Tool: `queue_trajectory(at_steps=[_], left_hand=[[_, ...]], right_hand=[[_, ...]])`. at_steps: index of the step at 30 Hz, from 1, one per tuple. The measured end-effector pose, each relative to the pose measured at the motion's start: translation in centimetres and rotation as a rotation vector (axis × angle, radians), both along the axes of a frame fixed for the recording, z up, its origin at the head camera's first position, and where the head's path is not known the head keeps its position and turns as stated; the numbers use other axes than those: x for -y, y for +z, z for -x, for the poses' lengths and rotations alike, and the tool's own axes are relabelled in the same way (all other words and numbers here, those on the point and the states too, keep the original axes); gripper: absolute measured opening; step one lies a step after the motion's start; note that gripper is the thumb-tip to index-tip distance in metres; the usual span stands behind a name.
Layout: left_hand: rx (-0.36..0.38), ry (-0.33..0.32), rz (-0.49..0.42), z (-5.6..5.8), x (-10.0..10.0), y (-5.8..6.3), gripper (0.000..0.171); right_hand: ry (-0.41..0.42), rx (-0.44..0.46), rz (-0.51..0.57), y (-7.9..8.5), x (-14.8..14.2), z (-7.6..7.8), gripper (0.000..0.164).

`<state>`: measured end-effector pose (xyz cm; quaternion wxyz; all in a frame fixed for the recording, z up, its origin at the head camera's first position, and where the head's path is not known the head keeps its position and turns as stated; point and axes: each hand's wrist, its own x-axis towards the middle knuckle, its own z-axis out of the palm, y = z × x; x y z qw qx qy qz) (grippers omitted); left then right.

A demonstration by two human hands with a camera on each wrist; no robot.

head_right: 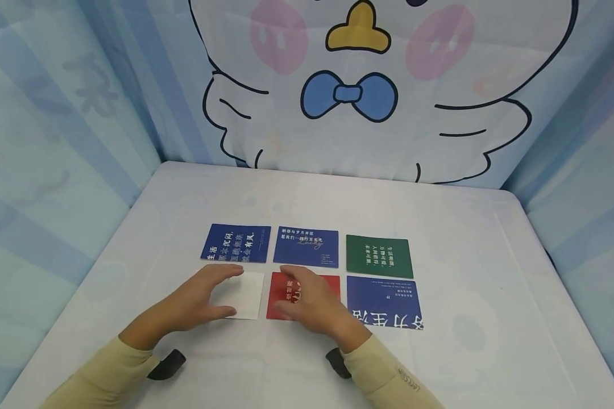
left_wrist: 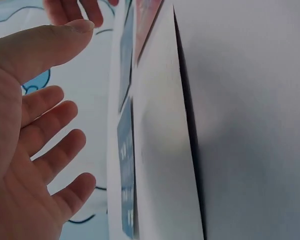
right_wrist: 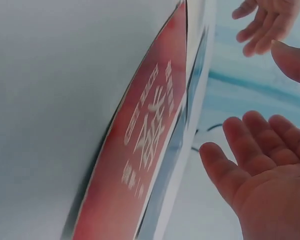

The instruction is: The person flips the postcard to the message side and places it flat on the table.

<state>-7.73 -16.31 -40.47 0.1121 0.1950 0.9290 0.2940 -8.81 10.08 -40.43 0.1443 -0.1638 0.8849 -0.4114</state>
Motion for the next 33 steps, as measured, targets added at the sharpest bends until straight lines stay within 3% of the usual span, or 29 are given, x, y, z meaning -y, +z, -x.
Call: queue_trajectory(at_steps=[6, 18, 26, 33], left_hand=[[-0.083, -0.071, 0.011, 0.4, -2.0, -0.5, 0.078], [-0.069, -0.089, 0.0, 1.2, -4.5, -1.9, 0.081], [-0.062, -0.139, 0.101, 1.5, -6.2, -2.7, 0.083], [-0.058, -0.13, 0.208, 1.4, -7.3, -2.7, 0.083]], right_hand=[[-0.045, -0.06, -0.028, -0.5, -2.5, -0.1, 0.067], [-0.092, -0.056, -0.158, -1.5, -6.8, -0.4, 0.071], [-0.079, -0.039, -0.216, -2.2, -8.4, -0.4, 0.077], [-0.041, -0.018, -0.234, -2.3, -8.4, -0.3, 0.077]])
